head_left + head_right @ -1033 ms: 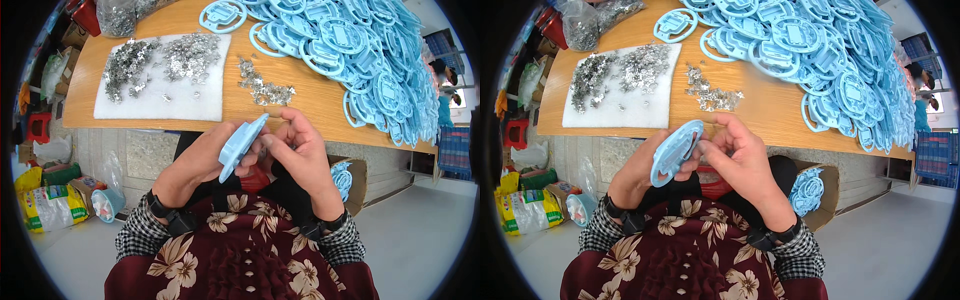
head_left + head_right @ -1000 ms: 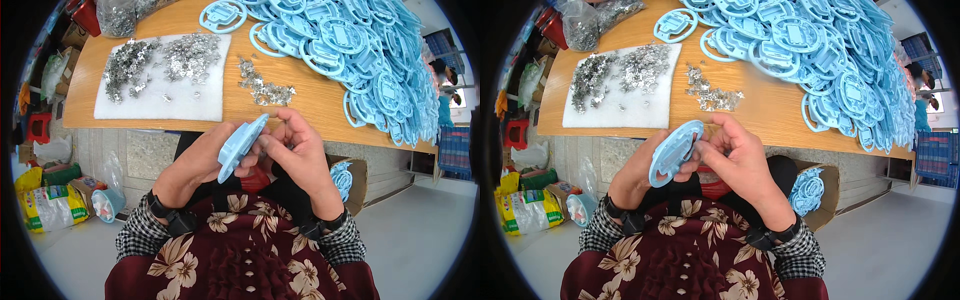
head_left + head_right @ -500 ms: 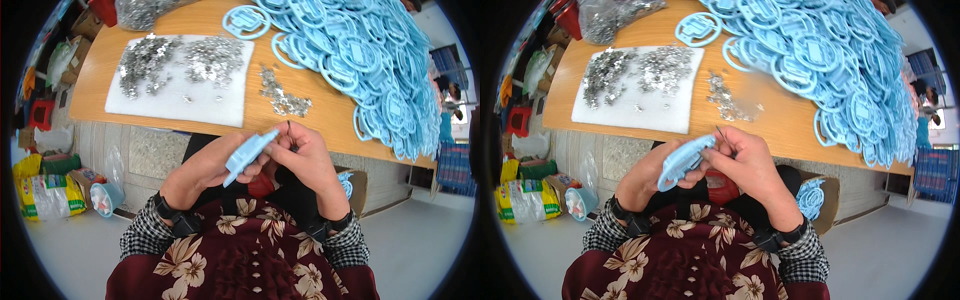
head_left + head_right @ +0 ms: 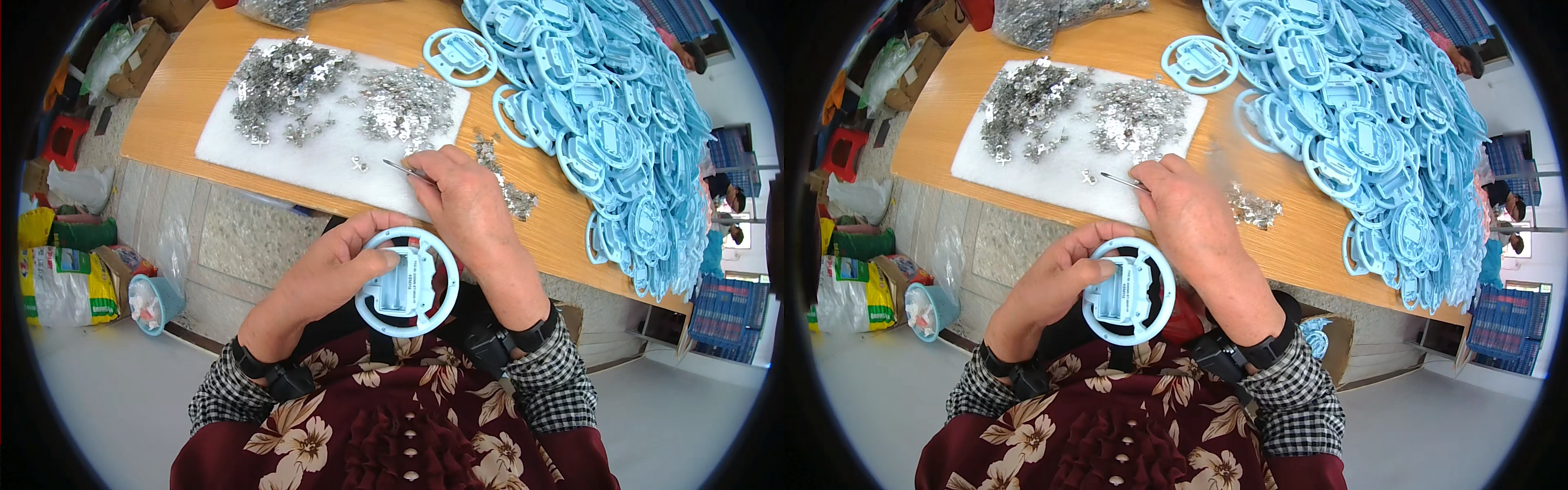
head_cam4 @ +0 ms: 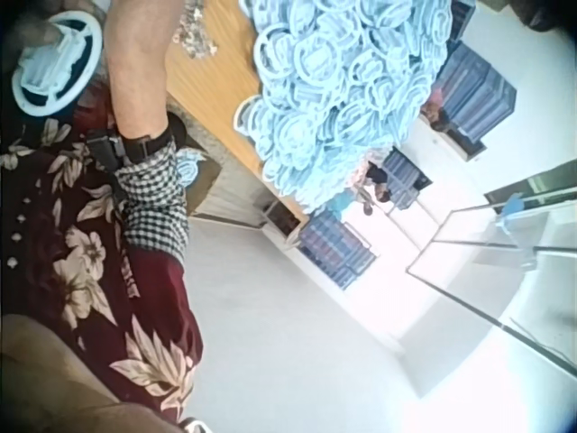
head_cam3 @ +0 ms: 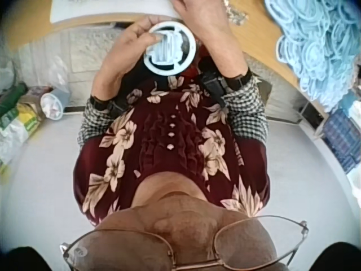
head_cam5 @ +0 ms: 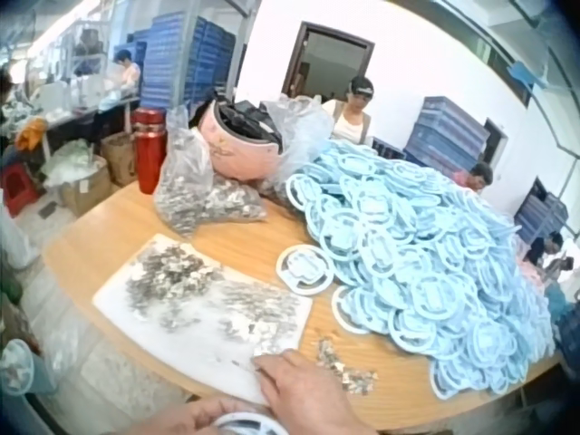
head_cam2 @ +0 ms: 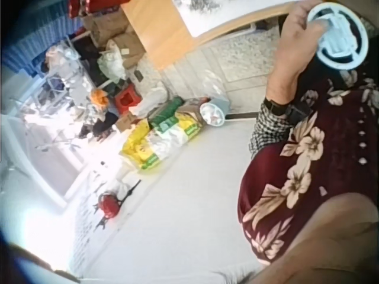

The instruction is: Assembling blue plastic rings with silver wire/fasteners in a workshop environment.

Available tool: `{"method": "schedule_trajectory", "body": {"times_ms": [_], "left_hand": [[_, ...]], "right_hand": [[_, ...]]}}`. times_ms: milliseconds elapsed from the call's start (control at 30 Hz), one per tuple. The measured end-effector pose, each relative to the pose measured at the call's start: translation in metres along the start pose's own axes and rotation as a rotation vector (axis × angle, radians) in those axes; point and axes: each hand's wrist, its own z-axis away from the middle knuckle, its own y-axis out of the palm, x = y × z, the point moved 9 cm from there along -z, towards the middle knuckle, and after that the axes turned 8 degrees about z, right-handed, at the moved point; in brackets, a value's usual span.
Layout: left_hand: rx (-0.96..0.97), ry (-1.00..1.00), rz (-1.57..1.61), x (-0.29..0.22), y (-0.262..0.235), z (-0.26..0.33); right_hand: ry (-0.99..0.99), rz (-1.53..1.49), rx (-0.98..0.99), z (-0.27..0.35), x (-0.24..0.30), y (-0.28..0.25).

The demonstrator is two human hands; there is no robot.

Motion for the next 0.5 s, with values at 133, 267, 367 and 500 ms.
{"method": "schedule_trajectory", "body": {"times_ms": [133,267,367,500], "left_hand": [[-0.052,0.026,-0.031,-0.007,-0.007,0.000],[-0.061,0.082,-0.179,-0.015,-0.005,0.000],[-0.036,0.154,-0.290,-0.022,0.003,-0.005],[-0.040,0.221,-0.474,-0.028,0.015,-0.018]], "right_hand": [[-0.040,-0.004,0.010,-0.004,-0.005,0.003],[0.256,-0.386,0.062,0.014,-0.031,-0.003],[0.312,-0.553,0.052,0.033,-0.037,-0.015],[0.221,-0.597,0.045,0.053,-0.021,-0.030]]}}
